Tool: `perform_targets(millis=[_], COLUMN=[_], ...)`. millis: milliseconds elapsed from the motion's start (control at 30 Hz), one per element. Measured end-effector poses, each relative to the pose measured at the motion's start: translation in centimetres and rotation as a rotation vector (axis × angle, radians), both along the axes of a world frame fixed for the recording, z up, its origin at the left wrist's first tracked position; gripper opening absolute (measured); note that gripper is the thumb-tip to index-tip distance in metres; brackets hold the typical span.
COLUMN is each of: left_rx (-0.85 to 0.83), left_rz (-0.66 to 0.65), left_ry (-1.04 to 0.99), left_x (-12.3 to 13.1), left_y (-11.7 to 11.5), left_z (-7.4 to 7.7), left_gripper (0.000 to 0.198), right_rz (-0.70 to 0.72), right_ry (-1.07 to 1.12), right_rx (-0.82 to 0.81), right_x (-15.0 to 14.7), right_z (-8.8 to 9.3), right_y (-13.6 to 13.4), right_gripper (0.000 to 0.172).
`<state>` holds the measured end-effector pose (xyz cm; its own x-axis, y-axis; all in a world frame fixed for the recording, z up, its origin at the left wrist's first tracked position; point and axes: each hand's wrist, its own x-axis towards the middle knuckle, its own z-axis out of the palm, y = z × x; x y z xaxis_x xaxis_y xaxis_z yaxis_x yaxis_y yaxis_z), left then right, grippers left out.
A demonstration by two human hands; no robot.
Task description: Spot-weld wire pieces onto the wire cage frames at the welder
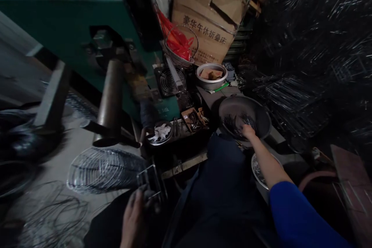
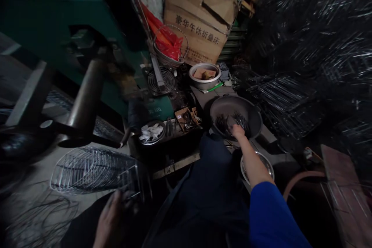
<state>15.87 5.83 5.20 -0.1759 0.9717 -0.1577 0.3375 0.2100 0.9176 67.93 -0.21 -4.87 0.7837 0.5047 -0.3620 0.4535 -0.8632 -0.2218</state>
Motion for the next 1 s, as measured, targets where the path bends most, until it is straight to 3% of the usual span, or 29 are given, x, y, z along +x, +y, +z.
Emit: perform_targets(millis=[100, 167, 300, 400, 500, 700, 833, 1000], left_rx=[-0.253, -0.34, -0.247, -0.121, 0.011, 0.041, 0.039, 0.019], left_rz=[-0.05, -0.078, -0.167, -0.158, -0.095, -0.037, -0.026, -0.022], left_ry=[-0.298, -0.377, -0.302, -0.262, -0.241, -0.517, -0.594, -0.716], left_x=[1.8, 1.7, 0.1, -0.7, -0.7, -1.0, -1.7, -2.1], left_y=[-2.5, -3.2, -2.5, -1.5, -1.1, -0.5, 0.0, 1.1], left_z=[-1.3, -1.6, -1.1, -0.7, -0.6, -0.7, -0.6, -0.2], left_gripper=[0.056, 0.068, 0.077, 0.073, 0.067, 0.072, 0.071, 0.064], right_rz=[-0.021, -0.004, 0.125, 0.286, 0.389, 0.402, 0.472, 0.516], right_ry=[-0.071, -0.11, -0.078, 0.192, 0.443, 0.57, 0.654, 0.682], right_rx=[0.152, 0.279, 0.569, 0.914, 1.02, 1.005, 0.996, 0.985], right_x=[0.7, 1.0, -1.3, -6.0, -12.0, -22.5, -25.8, -26.7], right_z=[4.2, 7.6, 13.4, 15.1, 14.5, 10.6, 9.0, 7.9], right_y=[-0.6, -1.3, -2.1, -0.3, 3.2, 7.8, 8.2, 8.8], right_gripper=[0.033, 0.037, 0.046, 0.047, 0.043, 0.054, 0.059, 0.057])
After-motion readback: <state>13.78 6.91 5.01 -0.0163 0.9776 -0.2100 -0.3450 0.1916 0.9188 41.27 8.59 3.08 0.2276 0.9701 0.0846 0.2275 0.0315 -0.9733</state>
